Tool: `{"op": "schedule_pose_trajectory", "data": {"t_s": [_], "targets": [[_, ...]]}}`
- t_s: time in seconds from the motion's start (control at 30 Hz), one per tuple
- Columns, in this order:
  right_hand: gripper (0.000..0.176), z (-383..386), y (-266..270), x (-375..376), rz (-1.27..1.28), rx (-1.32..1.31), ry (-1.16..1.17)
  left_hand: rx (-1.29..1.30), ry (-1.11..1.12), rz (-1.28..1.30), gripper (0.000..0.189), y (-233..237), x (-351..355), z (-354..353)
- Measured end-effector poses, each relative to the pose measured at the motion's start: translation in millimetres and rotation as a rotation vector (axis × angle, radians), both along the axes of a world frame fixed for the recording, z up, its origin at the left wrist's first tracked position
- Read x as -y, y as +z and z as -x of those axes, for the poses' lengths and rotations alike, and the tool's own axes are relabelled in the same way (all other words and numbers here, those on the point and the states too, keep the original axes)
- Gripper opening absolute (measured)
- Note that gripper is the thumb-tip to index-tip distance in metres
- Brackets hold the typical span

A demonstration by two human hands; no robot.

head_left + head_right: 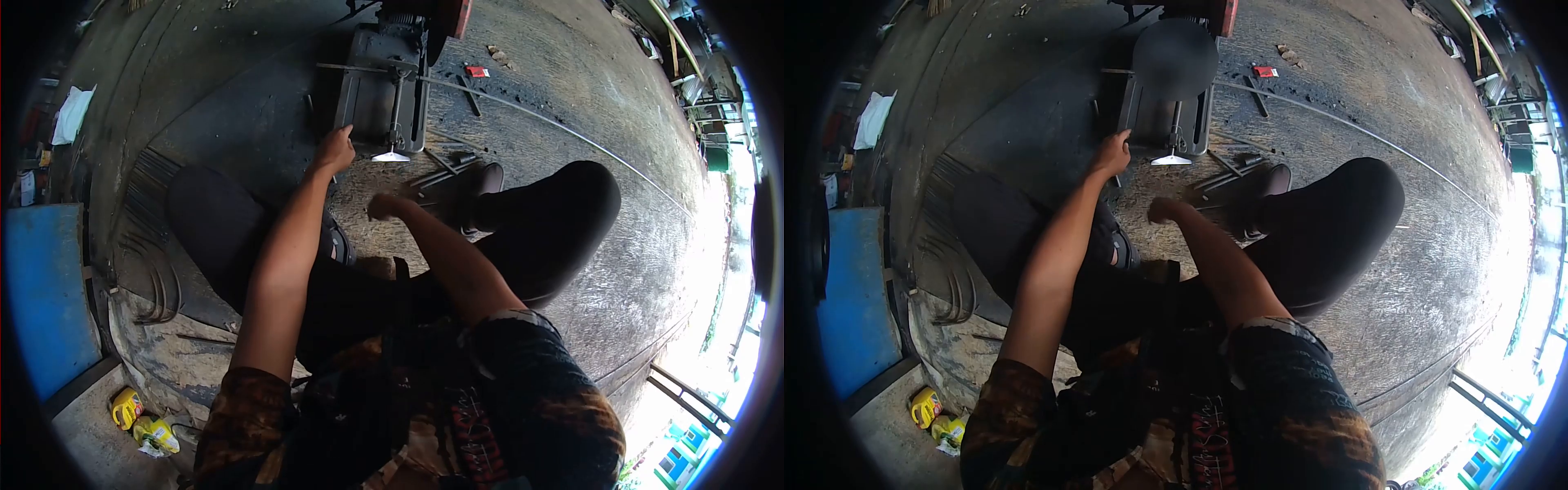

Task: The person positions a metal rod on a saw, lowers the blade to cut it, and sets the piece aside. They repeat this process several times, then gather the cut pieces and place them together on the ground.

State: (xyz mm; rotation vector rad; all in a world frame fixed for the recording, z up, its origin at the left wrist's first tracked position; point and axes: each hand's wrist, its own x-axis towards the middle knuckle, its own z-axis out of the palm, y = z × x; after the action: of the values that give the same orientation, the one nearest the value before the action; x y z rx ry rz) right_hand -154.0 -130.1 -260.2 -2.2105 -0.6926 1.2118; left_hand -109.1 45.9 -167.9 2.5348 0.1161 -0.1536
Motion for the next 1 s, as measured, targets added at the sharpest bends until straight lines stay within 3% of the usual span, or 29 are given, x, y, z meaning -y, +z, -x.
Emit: {"op": "schedule_pose_trajectory", "data": {"t_s": [0.07, 0.1, 0.17, 0.2, 0.27, 0.37, 0.4, 0.47, 0.57, 0.73, 0.8, 0.93, 1.0], "targets": [[0.038, 5.1, -55.3, 15.3, 0.180, 0.219, 0.291, 0.007, -0.010, -0.011, 0.041, -0.5, -5.1, -0.9], [0.038, -3.8, -90.8, 20.7, 0.176, 0.219, 0.297, 0.007, -0.017, -0.017, 0.041, -2.6, -8.1, 1.4], [0.040, -29.5, -146.1, 27.3, 0.261, 0.337, -0.110, 0.007, -0.033, -0.018, 0.041, -6.2, -10.1, 3.4], [0.040, -30.2, -101.0, 35.3, 0.263, 0.335, -0.107, 0.012, -0.058, -0.015, 0.041, -10.0, -9.5, 3.6], [0.039, -29.0, 4.1, 8.9, -0.065, 0.369, -1.275, -0.015, -0.065, -0.017, 0.041, -17.6, -11.3, 5.6], [0.038, -24.8, 43.0, -9.7, -0.188, 0.604, -1.123, -0.050, -0.056, -0.013, 0.041, -13.6, -10.7, 5.4], [0.038, -18.8, 44.0, -18.7, -0.183, 0.602, -1.121, -0.057, -0.043, -0.006, 0.041, -12.1, -10.0, 5.7], [0.031, -10.0, 44.3, -33.2, -0.502, 0.455, -0.898, -0.012, -0.029, -0.007, 0.041, -17.3, -14.0, 4.5], [0.022, -17.4, 51.5, -38.3, -0.540, 0.496, -0.905, 0.021, 0.009, -0.028, 0.041, -11.0, -14.8, 3.7], [0.022, -53.0, 72.5, -29.8, -0.483, 0.541, -0.914, -0.037, 0.065, -0.082, 0.043, -12.8, -28.9, 1.2], [0.024, -73.8, 71.4, -36.0, -0.352, 0.630, -0.811, -0.031, 0.093, -0.128, 0.040, -11.3, -35.5, -2.1], [0.025, -117.2, 63.0, -63.7, -0.287, 0.582, -0.813, -0.090, 0.094, -0.159, 0.035, -6.1, -47.3, -18.9], [0.030, -139.9, 58.8, -77.4, -0.129, 0.468, -0.685, -0.105, 0.053, -0.208, 0.032, -8.3, -54.4, -31.0]]}}
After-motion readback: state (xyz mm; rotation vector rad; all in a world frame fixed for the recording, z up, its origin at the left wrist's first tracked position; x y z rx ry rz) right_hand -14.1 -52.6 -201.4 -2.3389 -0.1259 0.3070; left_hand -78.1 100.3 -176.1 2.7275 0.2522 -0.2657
